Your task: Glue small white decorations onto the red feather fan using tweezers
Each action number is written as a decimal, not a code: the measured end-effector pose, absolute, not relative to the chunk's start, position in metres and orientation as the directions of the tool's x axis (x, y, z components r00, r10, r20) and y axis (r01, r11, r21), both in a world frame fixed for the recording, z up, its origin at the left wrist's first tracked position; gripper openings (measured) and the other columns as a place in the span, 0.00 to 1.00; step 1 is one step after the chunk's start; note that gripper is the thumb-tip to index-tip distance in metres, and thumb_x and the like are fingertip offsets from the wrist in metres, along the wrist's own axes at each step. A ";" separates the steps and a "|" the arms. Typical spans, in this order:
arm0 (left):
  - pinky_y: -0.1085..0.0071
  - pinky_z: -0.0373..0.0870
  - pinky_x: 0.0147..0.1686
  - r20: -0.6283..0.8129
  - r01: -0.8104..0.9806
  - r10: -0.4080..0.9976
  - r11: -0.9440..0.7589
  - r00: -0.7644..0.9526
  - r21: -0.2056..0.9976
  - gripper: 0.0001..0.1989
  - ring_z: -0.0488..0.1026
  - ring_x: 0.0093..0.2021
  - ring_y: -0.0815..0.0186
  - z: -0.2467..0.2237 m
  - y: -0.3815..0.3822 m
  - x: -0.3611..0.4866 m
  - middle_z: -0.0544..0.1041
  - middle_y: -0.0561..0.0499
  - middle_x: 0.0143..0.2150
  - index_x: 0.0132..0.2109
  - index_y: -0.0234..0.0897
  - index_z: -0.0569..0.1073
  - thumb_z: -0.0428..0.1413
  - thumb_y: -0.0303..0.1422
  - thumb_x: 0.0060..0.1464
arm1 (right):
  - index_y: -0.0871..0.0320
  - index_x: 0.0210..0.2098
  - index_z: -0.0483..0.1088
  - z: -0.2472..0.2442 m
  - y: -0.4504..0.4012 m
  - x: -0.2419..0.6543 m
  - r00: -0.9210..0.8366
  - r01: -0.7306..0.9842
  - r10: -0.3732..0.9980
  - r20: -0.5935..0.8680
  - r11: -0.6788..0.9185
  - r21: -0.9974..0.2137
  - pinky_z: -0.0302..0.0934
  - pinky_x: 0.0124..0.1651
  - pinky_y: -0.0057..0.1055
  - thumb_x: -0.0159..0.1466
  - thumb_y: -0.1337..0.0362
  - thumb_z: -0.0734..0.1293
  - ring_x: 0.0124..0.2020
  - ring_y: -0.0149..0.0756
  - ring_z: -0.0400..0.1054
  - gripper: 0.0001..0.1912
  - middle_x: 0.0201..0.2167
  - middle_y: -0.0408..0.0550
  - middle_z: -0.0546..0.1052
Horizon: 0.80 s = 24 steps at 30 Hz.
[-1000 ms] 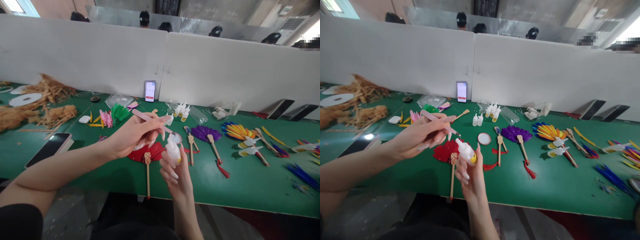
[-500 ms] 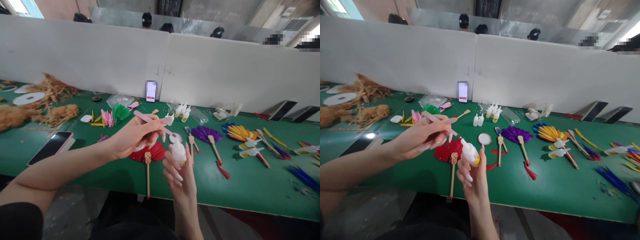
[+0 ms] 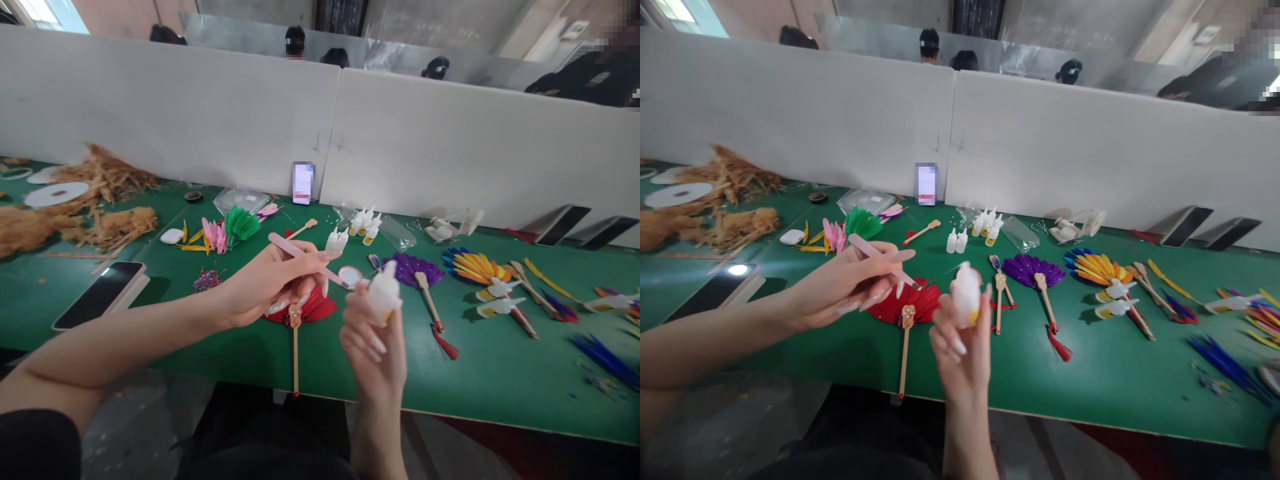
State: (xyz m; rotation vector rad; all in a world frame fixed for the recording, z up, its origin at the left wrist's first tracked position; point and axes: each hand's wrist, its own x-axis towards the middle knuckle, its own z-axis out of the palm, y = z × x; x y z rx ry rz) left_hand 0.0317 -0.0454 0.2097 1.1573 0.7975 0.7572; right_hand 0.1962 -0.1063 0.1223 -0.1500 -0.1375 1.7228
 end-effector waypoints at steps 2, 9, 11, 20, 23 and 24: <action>0.80 0.44 0.10 -0.140 -0.109 0.847 0.226 0.512 0.968 0.16 0.52 0.10 0.79 0.208 -0.045 0.026 0.65 0.56 0.13 0.23 0.36 0.73 0.56 0.34 0.59 | 0.58 0.44 0.68 0.125 -0.104 0.217 0.010 -0.982 1.000 0.002 0.010 -0.187 0.50 0.15 0.09 0.64 0.57 0.69 0.14 0.13 0.55 0.14 0.27 0.36 0.72; 0.79 0.46 0.12 -0.113 -0.100 0.861 0.186 0.495 0.977 0.18 0.53 0.12 0.80 0.207 -0.039 0.015 0.65 0.55 0.14 0.23 0.35 0.73 0.55 0.35 0.61 | 0.56 0.41 0.76 0.137 -0.118 0.281 0.820 -0.408 0.569 0.057 0.652 -0.639 0.64 0.20 0.16 0.67 0.63 0.65 0.24 0.23 0.67 0.07 0.32 0.41 0.79; 0.80 0.47 0.12 -0.117 -0.105 0.867 0.190 0.484 0.976 0.18 0.54 0.12 0.80 0.207 -0.038 0.015 0.65 0.55 0.13 0.22 0.35 0.73 0.55 0.34 0.60 | 0.55 0.38 0.78 0.126 -0.120 0.285 0.844 -0.249 0.517 0.143 0.614 -0.749 0.65 0.22 0.17 0.61 0.64 0.71 0.28 0.26 0.70 0.05 0.34 0.41 0.80; 0.83 0.45 0.09 -0.185 -0.045 0.860 0.234 0.475 0.971 0.19 0.52 0.09 0.82 0.204 -0.033 0.013 0.67 0.57 0.13 0.23 0.35 0.72 0.51 0.30 0.63 | 0.59 0.43 0.77 0.034 -0.117 0.253 0.512 -0.047 0.855 0.080 0.121 -0.992 0.72 0.42 0.41 0.52 0.58 0.76 0.43 0.46 0.77 0.20 0.40 0.56 0.81; 0.81 0.45 0.08 -0.222 0.059 0.859 0.220 0.462 0.974 0.18 0.53 0.09 0.80 0.190 -0.029 0.010 0.67 0.57 0.13 0.22 0.35 0.71 0.55 0.33 0.61 | 0.61 0.42 0.76 0.010 -0.115 0.245 0.468 0.098 0.880 0.080 0.038 -0.994 0.70 0.46 0.44 0.51 0.58 0.77 0.43 0.47 0.76 0.21 0.39 0.56 0.82; 0.80 0.47 0.09 -0.232 0.106 0.864 0.207 0.446 0.973 0.18 0.54 0.09 0.80 0.183 -0.027 0.009 0.67 0.57 0.13 0.22 0.36 0.71 0.56 0.34 0.60 | 0.61 0.41 0.76 0.001 -0.113 0.244 0.469 0.151 0.879 0.089 0.020 -0.988 0.69 0.48 0.44 0.50 0.57 0.77 0.42 0.46 0.76 0.22 0.39 0.56 0.82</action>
